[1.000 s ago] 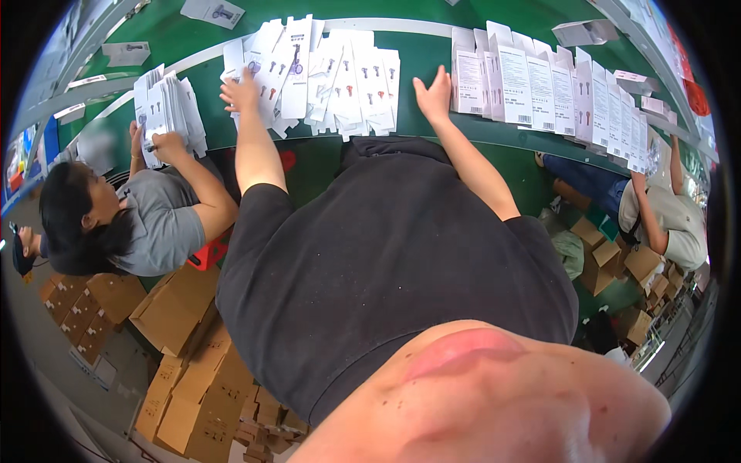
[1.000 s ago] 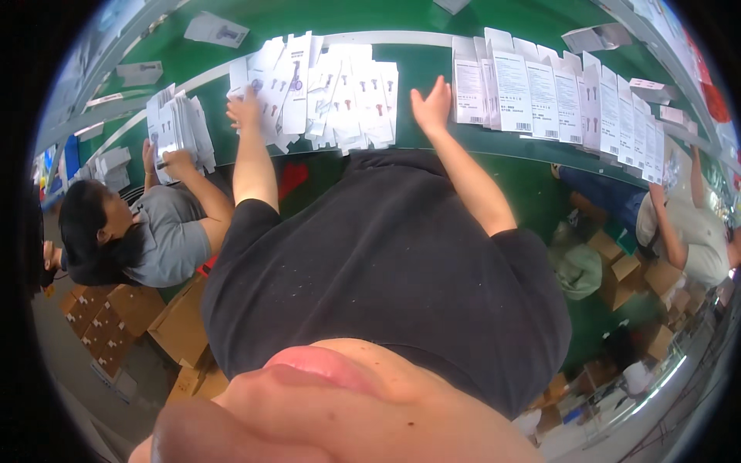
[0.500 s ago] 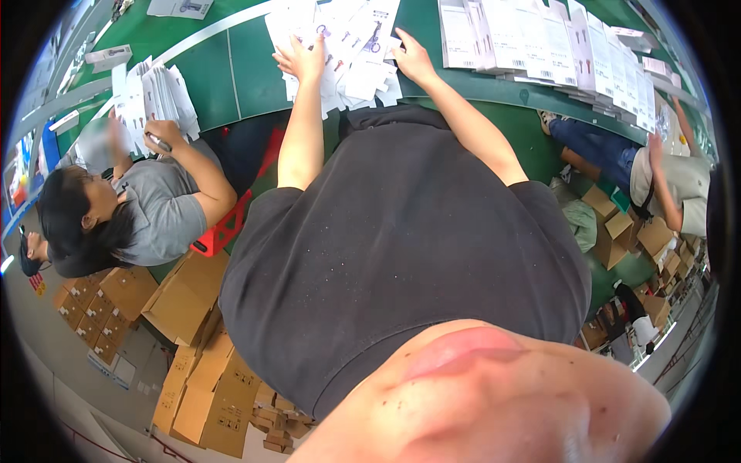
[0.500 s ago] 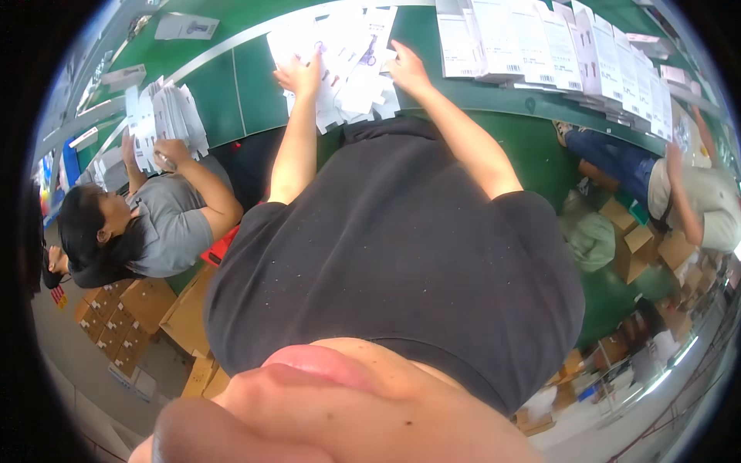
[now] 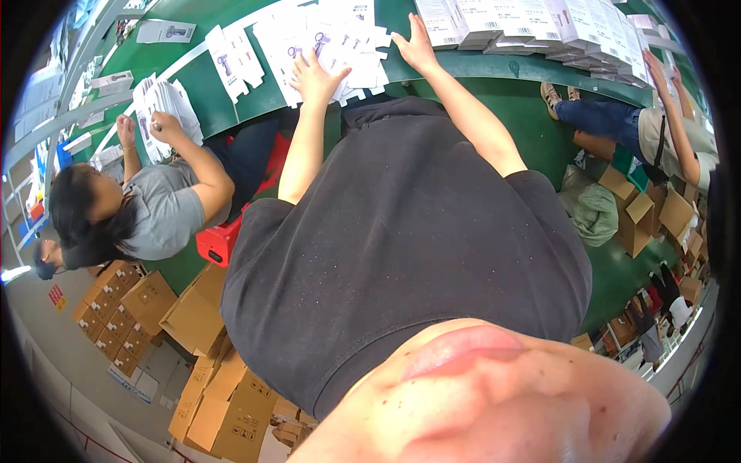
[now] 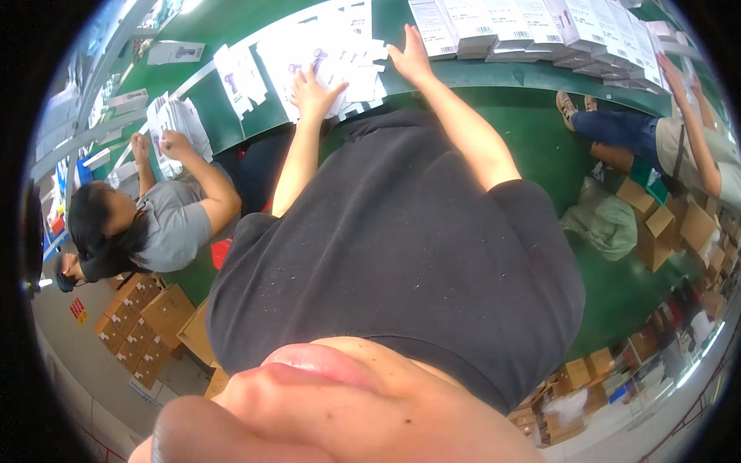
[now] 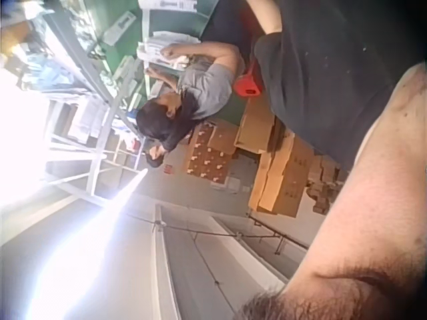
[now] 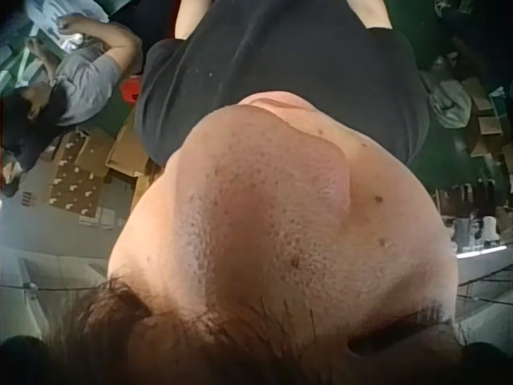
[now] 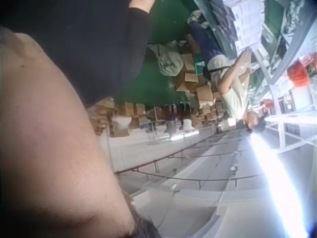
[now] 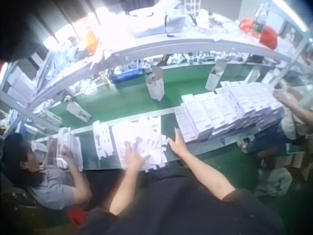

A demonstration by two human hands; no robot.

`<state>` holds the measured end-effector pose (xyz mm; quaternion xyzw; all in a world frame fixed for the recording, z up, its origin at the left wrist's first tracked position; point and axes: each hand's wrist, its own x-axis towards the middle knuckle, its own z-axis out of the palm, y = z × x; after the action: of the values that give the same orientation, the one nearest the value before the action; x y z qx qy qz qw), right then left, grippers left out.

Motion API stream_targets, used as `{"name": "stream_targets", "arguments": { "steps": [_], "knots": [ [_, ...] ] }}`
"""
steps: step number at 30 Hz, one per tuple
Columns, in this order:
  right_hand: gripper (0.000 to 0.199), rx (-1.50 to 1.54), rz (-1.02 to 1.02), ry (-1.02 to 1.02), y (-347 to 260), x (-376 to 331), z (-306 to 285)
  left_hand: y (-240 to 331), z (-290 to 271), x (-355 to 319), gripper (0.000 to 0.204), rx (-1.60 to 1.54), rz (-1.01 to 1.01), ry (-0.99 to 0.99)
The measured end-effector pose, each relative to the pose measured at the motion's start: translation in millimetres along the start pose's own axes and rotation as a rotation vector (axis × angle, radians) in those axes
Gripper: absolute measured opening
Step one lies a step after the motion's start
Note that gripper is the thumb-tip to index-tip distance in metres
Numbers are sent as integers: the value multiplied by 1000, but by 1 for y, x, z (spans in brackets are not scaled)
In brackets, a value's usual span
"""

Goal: The person folds flat cardboard blanks into boxes by hand and organizes the assembled boxes in rows on the table.

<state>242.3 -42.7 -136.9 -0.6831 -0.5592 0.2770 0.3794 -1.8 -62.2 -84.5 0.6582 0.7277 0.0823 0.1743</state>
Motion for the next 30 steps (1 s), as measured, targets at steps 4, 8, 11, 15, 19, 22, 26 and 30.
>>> {"name": "stream_targets", "arguments": {
  "steps": [4, 8, 11, 15, 19, 22, 26, 30],
  "knots": [
    [69, 21, 39, -97, -16, -6, -4, -20, -15, 6, 76, -184, -18, 17],
    [67, 214, 136, -247, -40, -16, -15, -24, -24, 8, 69, -615, -60, -27],
    [61, 653, 287, -473, -69, -21, -31, 4, -55, -7, 63, -1245, -213, -185],
    [51, 1041, 362, -529, -91, -9, -60, 47, -84, -35, 55, -980, -130, -115],
    [42, 934, 295, -500, -115, -12, -74, 62, -87, -48, 54, -873, -74, -133],
    [37, 700, 201, -437, -124, -13, -79, 70, -94, -51, 55, -853, -32, -177],
    [34, 615, 323, -299, -121, -7, -88, 78, -123, -68, 59, -27, 714, -48],
    [37, 1082, 377, -320, -104, -8, -90, 65, -113, -60, 57, -146, 796, 4]
  ]
}}
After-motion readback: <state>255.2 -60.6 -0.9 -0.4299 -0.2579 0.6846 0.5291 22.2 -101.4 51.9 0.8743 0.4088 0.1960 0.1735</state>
